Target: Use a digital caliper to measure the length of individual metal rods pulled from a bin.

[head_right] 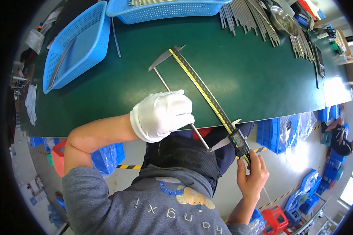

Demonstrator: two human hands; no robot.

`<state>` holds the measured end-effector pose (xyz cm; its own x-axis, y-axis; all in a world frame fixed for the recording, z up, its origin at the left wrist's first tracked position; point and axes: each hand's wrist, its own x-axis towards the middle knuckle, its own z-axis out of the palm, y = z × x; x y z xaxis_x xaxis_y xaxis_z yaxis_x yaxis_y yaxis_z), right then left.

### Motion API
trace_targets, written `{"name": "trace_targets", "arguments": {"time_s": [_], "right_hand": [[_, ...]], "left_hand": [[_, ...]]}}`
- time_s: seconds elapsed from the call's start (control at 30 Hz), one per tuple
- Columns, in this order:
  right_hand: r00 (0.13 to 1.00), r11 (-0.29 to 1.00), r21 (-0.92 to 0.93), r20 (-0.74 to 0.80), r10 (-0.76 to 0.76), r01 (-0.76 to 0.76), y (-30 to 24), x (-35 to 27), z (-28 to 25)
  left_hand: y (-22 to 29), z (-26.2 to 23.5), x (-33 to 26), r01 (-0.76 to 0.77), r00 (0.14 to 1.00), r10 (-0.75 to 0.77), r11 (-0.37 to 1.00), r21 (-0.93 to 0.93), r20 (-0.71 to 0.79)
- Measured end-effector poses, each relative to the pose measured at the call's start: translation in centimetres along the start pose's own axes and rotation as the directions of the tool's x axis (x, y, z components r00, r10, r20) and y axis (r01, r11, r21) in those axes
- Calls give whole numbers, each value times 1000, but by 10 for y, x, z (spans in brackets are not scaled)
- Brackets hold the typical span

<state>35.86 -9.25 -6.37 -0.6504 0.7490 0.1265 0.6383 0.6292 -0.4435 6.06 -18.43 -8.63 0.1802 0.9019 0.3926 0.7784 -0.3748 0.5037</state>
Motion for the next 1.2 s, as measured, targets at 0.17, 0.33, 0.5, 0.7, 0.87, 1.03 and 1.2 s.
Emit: {"name": "trace_targets", "arguments": {"time_s": [0.17, 0.33, 0.5, 0.7, 0.87, 1.03, 1.2], "right_hand": [[1000, 999, 24, 0, 24, -24, 1, -3, 0], [1000, 1000, -6, 3, 26, -26, -5, 3, -3], [999, 999, 15, 4, 37, -37, -6, -2, 0], [999, 999, 17, -19, 47, -46, -6, -7, 2], [998, 998, 15, -32, 58, -58, -6, -9, 2], [994, 996, 11, -67, 84, -83, -9, -8, 4], [989, 993, -13, -89, 116, -118, -10, -8, 6]], "left_hand": [[-1, 2, 2, 2, 1000, -2, 1000, -13, -11], [-2, -7, 3, -9, 1000, 9, 998, 65, 2], [-1, -11, 6, -10, 1000, 10, 996, 94, 8], [0, -13, 9, 3, 1000, -3, 997, 81, -2], [1, -15, 11, 15, 1000, -15, 998, 67, 3], [1, -17, 12, 1, 1000, -1, 997, 71, -4], [-4, -14, 11, -107, 992, 114, 984, 143, -45]]}}
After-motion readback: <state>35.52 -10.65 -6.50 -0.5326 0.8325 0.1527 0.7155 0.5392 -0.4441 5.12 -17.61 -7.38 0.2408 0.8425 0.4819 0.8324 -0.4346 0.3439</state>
